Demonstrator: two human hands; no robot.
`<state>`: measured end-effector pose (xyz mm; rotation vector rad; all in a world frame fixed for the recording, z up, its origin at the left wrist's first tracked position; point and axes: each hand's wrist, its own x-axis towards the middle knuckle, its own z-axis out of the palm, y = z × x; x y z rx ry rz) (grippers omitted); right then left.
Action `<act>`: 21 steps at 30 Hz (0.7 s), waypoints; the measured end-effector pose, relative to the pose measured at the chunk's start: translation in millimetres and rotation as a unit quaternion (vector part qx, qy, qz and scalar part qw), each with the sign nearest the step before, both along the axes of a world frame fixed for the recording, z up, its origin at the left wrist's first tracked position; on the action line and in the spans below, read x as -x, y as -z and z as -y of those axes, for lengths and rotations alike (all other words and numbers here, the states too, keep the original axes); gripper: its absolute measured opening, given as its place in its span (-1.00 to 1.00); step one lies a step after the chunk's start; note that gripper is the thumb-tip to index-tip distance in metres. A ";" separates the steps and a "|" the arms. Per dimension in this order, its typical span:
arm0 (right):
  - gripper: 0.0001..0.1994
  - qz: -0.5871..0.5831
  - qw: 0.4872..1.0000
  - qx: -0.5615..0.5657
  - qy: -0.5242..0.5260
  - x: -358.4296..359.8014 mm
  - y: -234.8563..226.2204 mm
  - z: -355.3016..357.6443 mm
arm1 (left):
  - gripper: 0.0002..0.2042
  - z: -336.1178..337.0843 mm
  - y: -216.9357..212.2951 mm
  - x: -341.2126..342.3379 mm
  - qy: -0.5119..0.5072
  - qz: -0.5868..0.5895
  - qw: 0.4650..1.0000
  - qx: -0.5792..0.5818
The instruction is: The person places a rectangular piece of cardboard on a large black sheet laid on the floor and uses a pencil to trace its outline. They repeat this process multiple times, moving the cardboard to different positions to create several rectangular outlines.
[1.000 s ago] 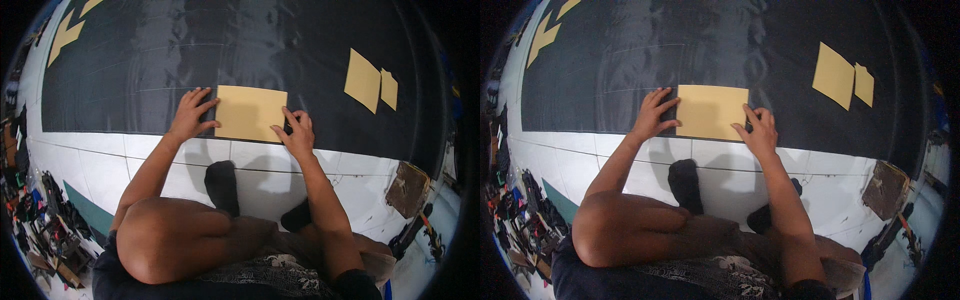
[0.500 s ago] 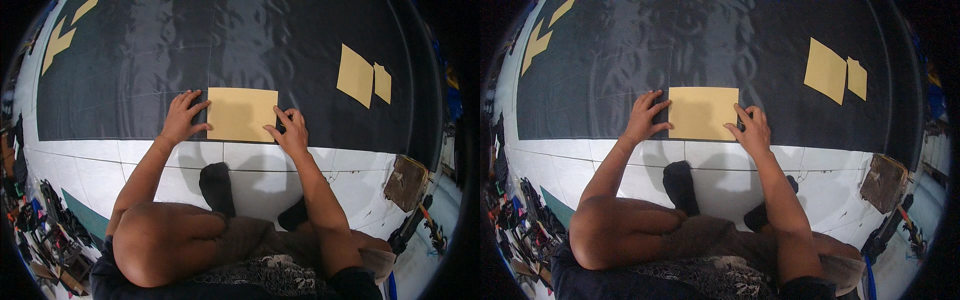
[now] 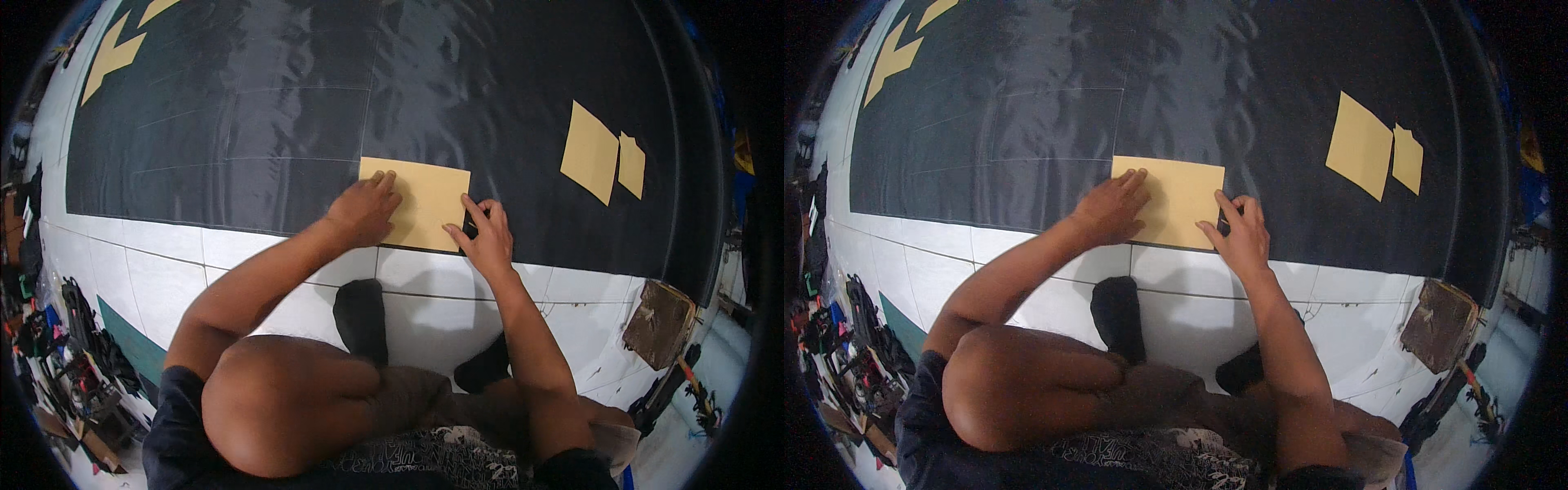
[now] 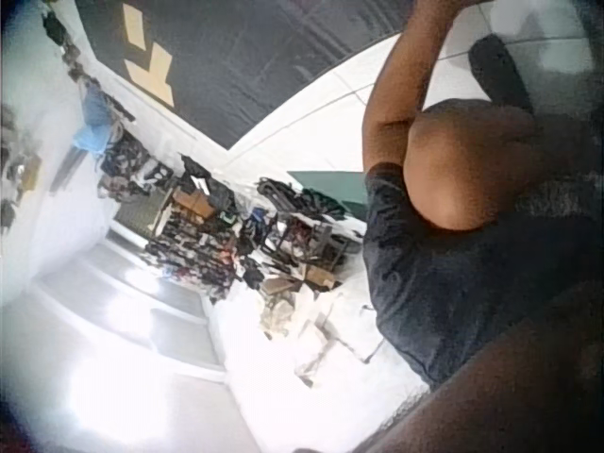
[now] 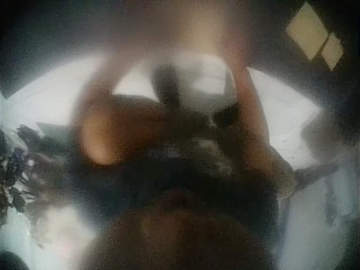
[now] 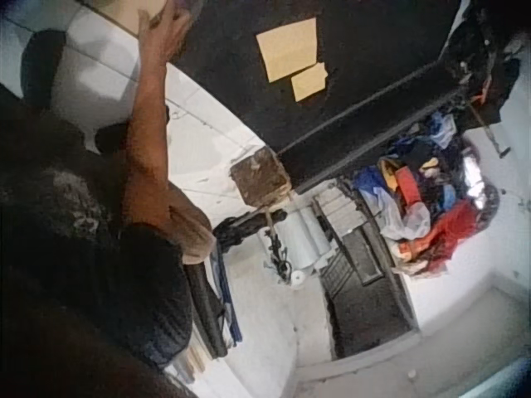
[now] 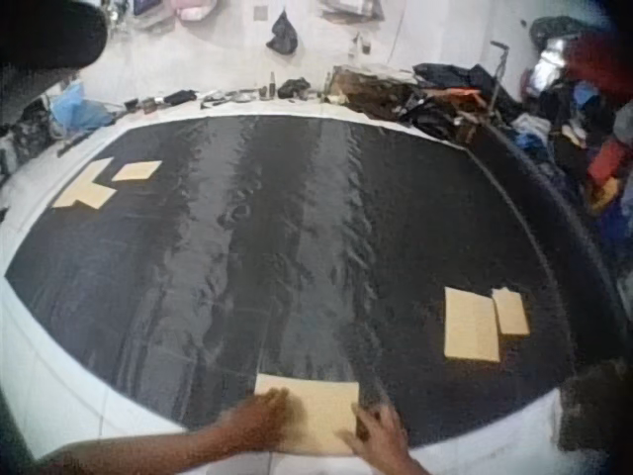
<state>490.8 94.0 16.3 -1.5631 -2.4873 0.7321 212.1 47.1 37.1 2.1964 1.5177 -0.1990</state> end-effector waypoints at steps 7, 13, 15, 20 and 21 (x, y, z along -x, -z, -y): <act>-0.69 -0.116 0.987 0.001 0.115 22.3 -7.3 -29.6 | -0.25 13.1 22.0 -27.8 -0.102 0.039 0.992 -0.063; -0.60 -0.235 0.970 0.035 0.046 111.5 -22.4 -51.3 | -0.24 14.5 25.0 -28.8 -0.120 0.058 0.989 -0.069; -0.63 -0.271 0.952 0.124 0.071 132.9 -18.3 -49.4 | -0.22 14.0 32.1 -29.8 -0.126 0.053 0.988 -0.073; -0.74 -0.272 0.948 0.154 0.051 147.4 -18.2 -52.5 | -0.22 15.4 25.3 -28.3 -0.136 0.063 0.988 -0.031; -0.75 -0.231 0.959 0.159 0.043 146.7 -21.1 -55.3 | -0.22 16.2 24.4 -27.5 -0.139 0.061 0.988 -0.035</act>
